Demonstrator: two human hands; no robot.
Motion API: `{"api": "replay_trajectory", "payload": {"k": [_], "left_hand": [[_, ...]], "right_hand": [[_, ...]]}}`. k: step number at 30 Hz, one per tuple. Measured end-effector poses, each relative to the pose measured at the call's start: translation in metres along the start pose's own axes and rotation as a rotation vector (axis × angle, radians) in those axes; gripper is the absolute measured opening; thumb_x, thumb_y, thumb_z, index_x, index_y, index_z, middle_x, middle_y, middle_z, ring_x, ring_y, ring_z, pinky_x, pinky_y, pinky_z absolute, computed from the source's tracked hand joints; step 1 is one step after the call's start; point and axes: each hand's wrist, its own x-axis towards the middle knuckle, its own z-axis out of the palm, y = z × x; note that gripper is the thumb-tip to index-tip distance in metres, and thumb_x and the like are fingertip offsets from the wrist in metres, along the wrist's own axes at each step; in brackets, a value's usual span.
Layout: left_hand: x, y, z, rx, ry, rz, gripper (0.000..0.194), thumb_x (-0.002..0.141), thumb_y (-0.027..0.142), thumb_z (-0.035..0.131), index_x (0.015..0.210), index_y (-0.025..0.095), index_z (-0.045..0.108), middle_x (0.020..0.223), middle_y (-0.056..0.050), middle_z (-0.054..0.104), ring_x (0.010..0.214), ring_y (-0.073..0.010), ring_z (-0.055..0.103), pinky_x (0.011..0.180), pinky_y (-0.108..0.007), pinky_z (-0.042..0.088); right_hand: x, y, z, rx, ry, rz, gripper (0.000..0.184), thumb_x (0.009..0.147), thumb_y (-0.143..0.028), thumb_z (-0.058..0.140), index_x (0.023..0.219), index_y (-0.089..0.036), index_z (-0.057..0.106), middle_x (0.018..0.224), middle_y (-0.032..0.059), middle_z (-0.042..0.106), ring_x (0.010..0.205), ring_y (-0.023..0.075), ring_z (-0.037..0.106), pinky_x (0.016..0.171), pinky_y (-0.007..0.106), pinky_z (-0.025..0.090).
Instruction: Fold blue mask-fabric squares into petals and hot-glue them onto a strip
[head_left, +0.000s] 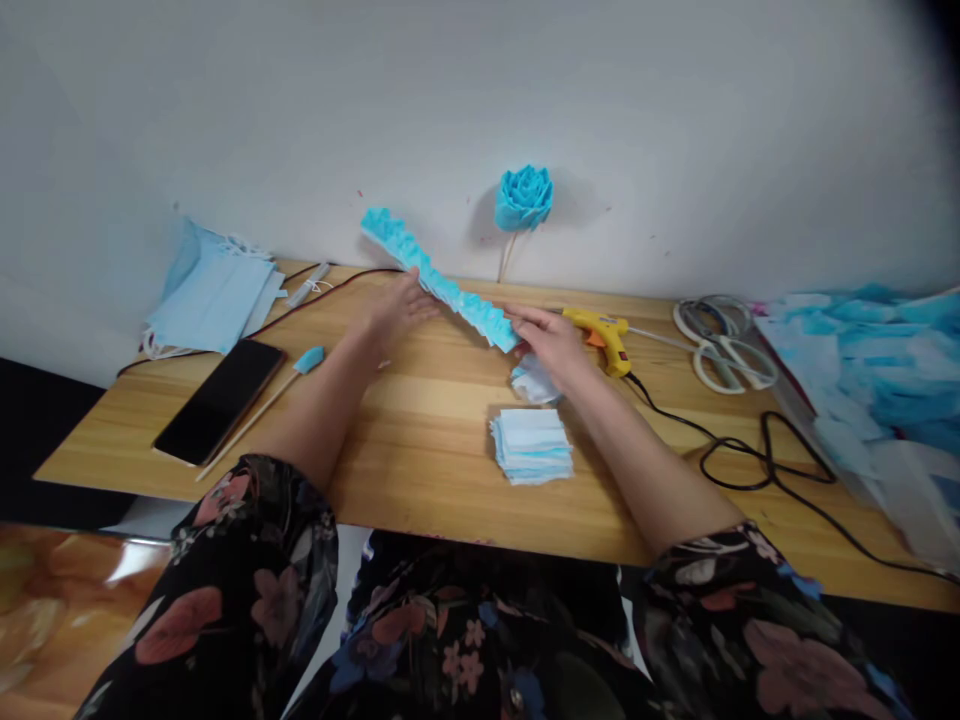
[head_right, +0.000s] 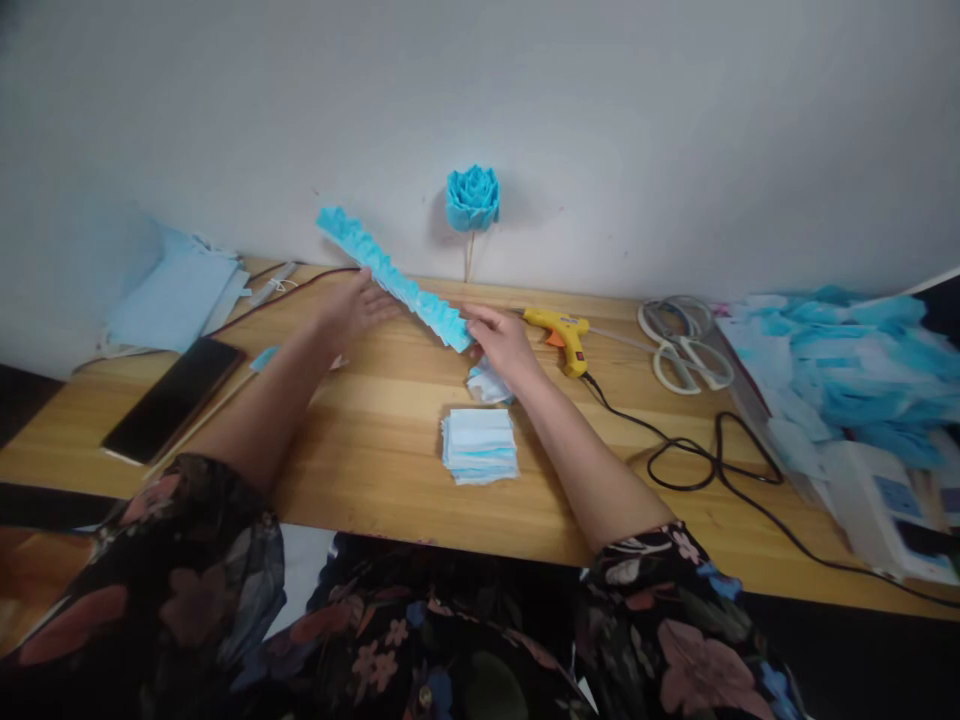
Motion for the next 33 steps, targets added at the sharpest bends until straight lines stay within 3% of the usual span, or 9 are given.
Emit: {"api": "replay_trajectory", "payload": {"k": [2, 4, 8, 11, 14, 22, 27, 30, 33], "left_hand": [[0.0, 0.003, -0.012, 0.215, 0.073, -0.041, 0.039, 0.096, 0.047, 0.056, 0.117, 0.016, 0.066, 0.118, -0.016, 0.074, 0.089, -0.0209, 0.073, 0.082, -0.035, 0.06], [-0.004, 0.006, -0.022, 0.47, 0.184, 0.054, 0.032, 0.095, 0.041, 0.056, 0.11, 0.016, 0.068, 0.111, -0.013, 0.074, 0.067, -0.0148, 0.066, 0.067, -0.03, 0.055], [-0.013, 0.011, -0.024, 0.702, 0.321, 0.257, 0.026, 0.092, 0.034, 0.055, 0.101, 0.017, 0.072, 0.08, -0.004, 0.071, 0.051, -0.0101, 0.052, 0.055, -0.023, 0.043], [-0.018, 0.013, -0.014, 0.672, 0.291, 0.267, 0.025, 0.089, 0.031, 0.054, 0.096, 0.016, 0.073, 0.059, 0.001, 0.06, 0.047, -0.0104, 0.046, 0.05, -0.022, 0.037], [-0.023, 0.012, -0.004, 0.665, 0.196, 0.285, 0.028, 0.088, 0.028, 0.054, 0.104, 0.017, 0.075, 0.053, 0.004, 0.053, 0.046, -0.0106, 0.043, 0.048, -0.022, 0.034], [-0.039, 0.008, 0.009, 0.852, 0.019, 0.422, 0.033, 0.09, 0.033, 0.056, 0.111, 0.017, 0.077, 0.057, 0.002, 0.058, 0.05, -0.0114, 0.046, 0.054, -0.024, 0.036], [-0.036, -0.005, 0.011, 0.97, -0.069, 0.519, 0.039, 0.087, 0.03, 0.059, 0.12, 0.019, 0.076, 0.081, -0.003, 0.075, 0.07, -0.0145, 0.062, 0.069, -0.026, 0.046], [-0.034, -0.013, 0.015, 1.009, -0.068, 0.582, 0.041, 0.088, 0.03, 0.058, 0.124, 0.02, 0.075, 0.096, -0.005, 0.078, 0.078, -0.0155, 0.065, 0.077, -0.027, 0.05], [-0.036, -0.019, 0.022, 1.033, -0.097, 0.643, 0.041, 0.09, 0.033, 0.056, 0.123, 0.02, 0.076, 0.101, -0.008, 0.079, 0.082, -0.0179, 0.068, 0.084, -0.031, 0.053]], "right_hand": [[0.0, 0.002, 0.001, -0.268, -0.004, -0.092, 0.049, 0.087, -0.028, 0.058, 0.131, -0.014, 0.073, 0.101, 0.0104, 0.082, 0.075, 0.0219, 0.073, 0.077, 0.04, 0.06], [-0.003, 0.003, 0.001, -0.488, 0.005, -0.215, 0.048, 0.09, -0.025, 0.056, 0.134, -0.014, 0.071, 0.109, 0.0125, 0.082, 0.094, 0.0276, 0.077, 0.093, 0.046, 0.059], [-0.01, 0.005, -0.002, -0.61, 0.015, -0.366, 0.048, 0.093, -0.023, 0.05, 0.138, -0.017, 0.068, 0.128, 0.0116, 0.077, 0.113, 0.0284, 0.075, 0.101, 0.046, 0.058], [-0.012, 0.004, -0.005, -0.591, 0.026, -0.428, 0.046, 0.095, -0.024, 0.049, 0.136, -0.019, 0.068, 0.128, 0.0097, 0.077, 0.113, 0.0266, 0.075, 0.099, 0.045, 0.059], [-0.011, 0.003, -0.012, -0.566, 0.047, -0.442, 0.044, 0.094, -0.024, 0.05, 0.133, -0.021, 0.07, 0.126, 0.0083, 0.078, 0.114, 0.0258, 0.074, 0.099, 0.045, 0.059], [0.003, 0.006, -0.039, -0.432, 0.12, -0.419, 0.041, 0.092, -0.025, 0.051, 0.127, -0.02, 0.072, 0.115, 0.0079, 0.08, 0.107, 0.0229, 0.076, 0.1, 0.043, 0.058], [0.006, 0.0, -0.055, -0.395, 0.115, -0.434, 0.039, 0.091, -0.027, 0.054, 0.124, -0.018, 0.074, 0.108, 0.0081, 0.081, 0.101, 0.0229, 0.076, 0.098, 0.043, 0.059], [0.0, -0.008, -0.078, -0.407, 0.122, -0.392, 0.04, 0.09, -0.028, 0.056, 0.125, -0.019, 0.073, 0.108, 0.0078, 0.081, 0.1, 0.0226, 0.076, 0.097, 0.043, 0.059], [-0.011, -0.011, -0.107, -0.407, 0.216, -0.331, 0.04, 0.092, -0.028, 0.055, 0.126, -0.019, 0.073, 0.109, 0.0077, 0.08, 0.102, 0.0227, 0.076, 0.097, 0.042, 0.059]]}}
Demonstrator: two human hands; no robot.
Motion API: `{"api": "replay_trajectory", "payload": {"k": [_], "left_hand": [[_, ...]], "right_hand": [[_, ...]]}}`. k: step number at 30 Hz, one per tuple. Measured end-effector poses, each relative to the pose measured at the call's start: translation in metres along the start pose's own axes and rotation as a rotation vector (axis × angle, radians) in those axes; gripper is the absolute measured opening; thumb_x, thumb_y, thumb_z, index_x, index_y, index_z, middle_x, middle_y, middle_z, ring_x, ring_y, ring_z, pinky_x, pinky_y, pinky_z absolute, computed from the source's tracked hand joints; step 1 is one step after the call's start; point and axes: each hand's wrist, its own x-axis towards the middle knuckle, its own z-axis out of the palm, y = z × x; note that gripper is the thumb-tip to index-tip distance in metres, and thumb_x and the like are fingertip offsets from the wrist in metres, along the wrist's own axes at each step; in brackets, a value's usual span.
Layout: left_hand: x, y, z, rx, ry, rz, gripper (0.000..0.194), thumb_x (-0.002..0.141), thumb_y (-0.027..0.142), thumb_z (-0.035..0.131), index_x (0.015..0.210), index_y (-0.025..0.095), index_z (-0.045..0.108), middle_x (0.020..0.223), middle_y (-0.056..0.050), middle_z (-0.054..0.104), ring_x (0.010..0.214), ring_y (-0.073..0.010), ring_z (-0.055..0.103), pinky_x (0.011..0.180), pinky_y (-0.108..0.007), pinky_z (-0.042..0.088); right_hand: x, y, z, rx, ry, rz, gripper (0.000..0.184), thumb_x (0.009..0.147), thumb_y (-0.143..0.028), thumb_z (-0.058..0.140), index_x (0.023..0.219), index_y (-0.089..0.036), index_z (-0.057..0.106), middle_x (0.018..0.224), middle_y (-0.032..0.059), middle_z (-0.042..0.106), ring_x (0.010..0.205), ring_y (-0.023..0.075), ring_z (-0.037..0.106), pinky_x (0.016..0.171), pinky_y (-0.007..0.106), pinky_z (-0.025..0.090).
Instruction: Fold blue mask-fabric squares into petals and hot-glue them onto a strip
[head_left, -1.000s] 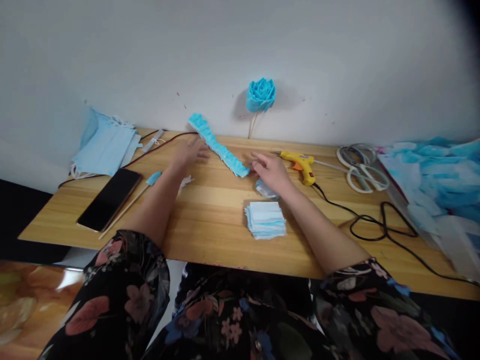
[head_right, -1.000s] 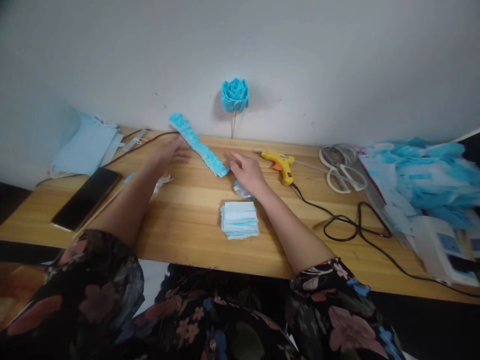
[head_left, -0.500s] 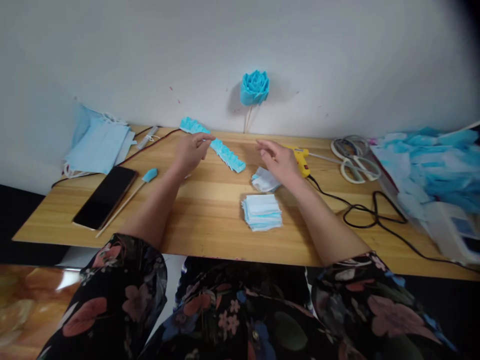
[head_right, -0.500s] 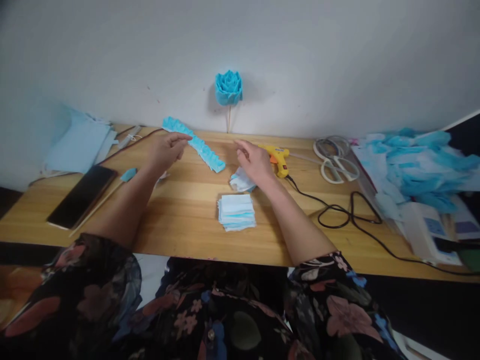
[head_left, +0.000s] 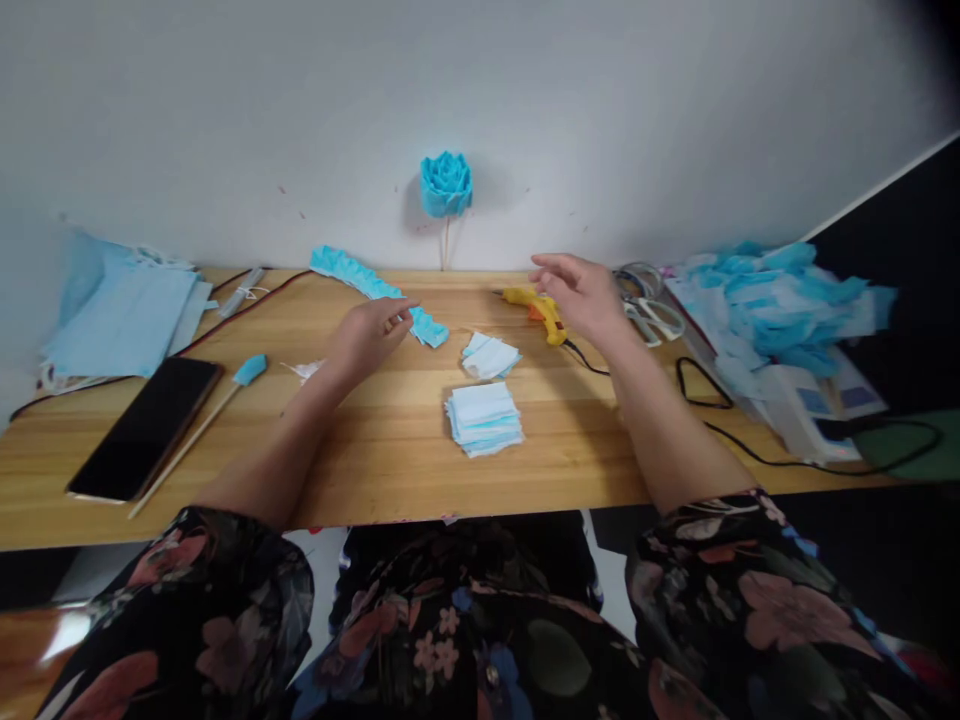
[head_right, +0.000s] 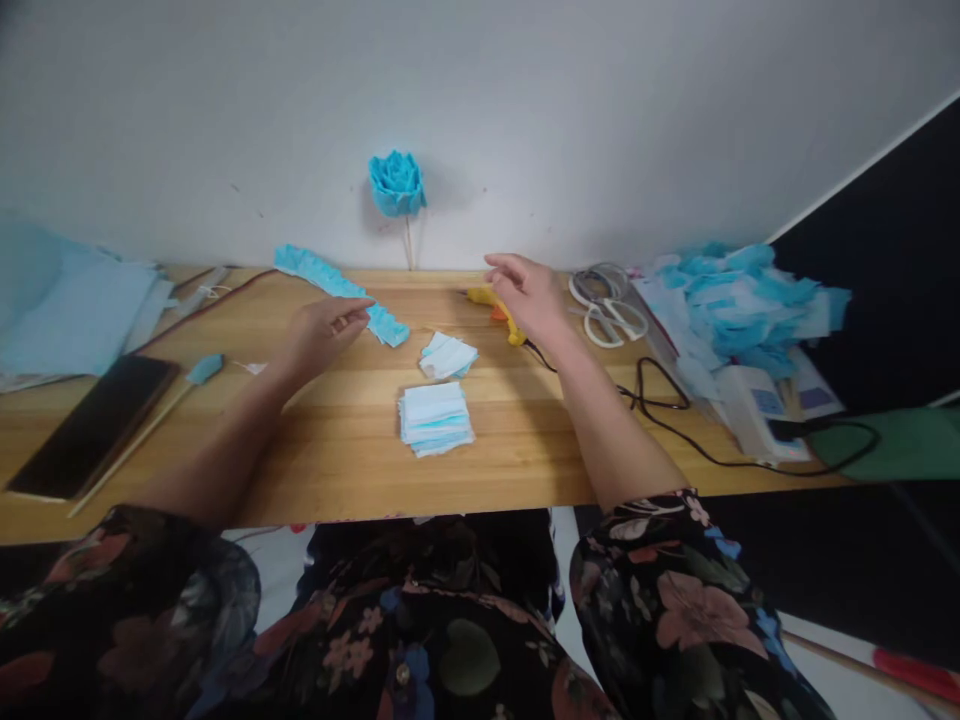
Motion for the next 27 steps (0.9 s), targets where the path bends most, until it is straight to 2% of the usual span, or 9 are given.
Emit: {"api": "replay_trajectory", "payload": {"k": [3, 7, 9, 11, 15, 18, 23, 27], "left_hand": [[-0.004, 0.005, 0.005, 0.014, -0.013, 0.097, 0.04, 0.092, 0.034, 0.055, 0.123, 0.021, 0.076, 0.106, -0.01, 0.079, 0.093, -0.0226, 0.071, 0.093, -0.038, 0.055], [-0.009, 0.013, 0.007, 0.03, -0.009, 0.192, 0.037, 0.095, 0.036, 0.053, 0.12, 0.022, 0.077, 0.115, -0.011, 0.079, 0.108, -0.0269, 0.072, 0.101, -0.045, 0.054], [-0.01, 0.016, 0.007, 0.031, -0.021, 0.227, 0.036, 0.096, 0.036, 0.052, 0.117, 0.022, 0.077, 0.116, -0.012, 0.079, 0.11, -0.0276, 0.072, 0.101, -0.045, 0.054], [-0.011, 0.018, 0.007, 0.026, -0.04, 0.252, 0.036, 0.097, 0.037, 0.051, 0.115, 0.022, 0.078, 0.114, -0.012, 0.08, 0.109, -0.0277, 0.073, 0.1, -0.046, 0.055], [-0.012, 0.018, 0.009, 0.009, -0.08, 0.282, 0.035, 0.098, 0.037, 0.05, 0.112, 0.022, 0.079, 0.112, -0.011, 0.08, 0.109, -0.0276, 0.073, 0.098, -0.045, 0.056], [-0.012, 0.016, 0.011, -0.002, -0.069, 0.297, 0.035, 0.098, 0.036, 0.05, 0.111, 0.021, 0.079, 0.111, -0.011, 0.081, 0.108, -0.0279, 0.074, 0.097, -0.046, 0.057], [-0.012, 0.017, 0.01, -0.015, -0.051, 0.296, 0.033, 0.098, 0.035, 0.051, 0.11, 0.023, 0.079, 0.112, -0.011, 0.081, 0.11, -0.0277, 0.074, 0.1, -0.047, 0.057], [-0.013, 0.017, 0.01, -0.022, -0.07, 0.296, 0.033, 0.098, 0.035, 0.051, 0.11, 0.023, 0.079, 0.112, -0.01, 0.081, 0.11, -0.0273, 0.074, 0.099, -0.047, 0.057]], "right_hand": [[-0.008, 0.012, -0.023, -0.031, 0.1, 0.076, 0.039, 0.092, -0.029, 0.054, 0.125, -0.02, 0.073, 0.108, 0.0083, 0.08, 0.098, 0.0236, 0.076, 0.094, 0.043, 0.06], [-0.018, 0.026, -0.037, -0.169, 0.177, 0.139, 0.037, 0.091, -0.023, 0.051, 0.117, -0.017, 0.076, 0.101, 0.0101, 0.081, 0.09, 0.024, 0.076, 0.089, 0.041, 0.058], [-0.022, 0.027, -0.04, -0.291, 0.144, 0.174, 0.033, 0.092, -0.024, 0.051, 0.11, -0.016, 0.078, 0.096, 0.0107, 0.081, 0.088, 0.0256, 0.075, 0.085, 0.04, 0.056], [-0.026, 0.025, -0.041, -0.423, 0.053, 0.208, 0.031, 0.093, -0.029, 0.053, 0.107, -0.018, 0.079, 0.099, 0.0108, 0.081, 0.089, 0.027, 0.073, 0.081, 0.039, 0.054], [-0.034, 0.016, -0.036, -0.618, -0.094, 0.264, 0.03, 0.094, -0.034, 0.055, 0.108, -0.021, 0.078, 0.106, 0.0102, 0.081, 0.092, 0.0272, 0.071, 0.076, 0.035, 0.049], [-0.037, 0.016, -0.029, -0.627, -0.136, 0.31, 0.026, 0.092, -0.033, 0.058, 0.105, -0.021, 0.077, 0.102, 0.009, 0.08, 0.085, 0.0246, 0.069, 0.069, 0.032, 0.044], [-0.036, 0.034, -0.02, -0.546, -0.105, 0.364, 0.017, 0.089, -0.029, 0.059, 0.088, -0.021, 0.074, 0.089, 0.006, 0.078, 0.075, 0.0209, 0.064, 0.064, 0.029, 0.041], [-0.035, 0.048, -0.02, -0.471, -0.101, 0.328, 0.029, 0.094, -0.034, 0.048, 0.087, -0.021, 0.073, 0.083, 0.0066, 0.077, 0.072, 0.0211, 0.064, 0.063, 0.03, 0.043]]}}
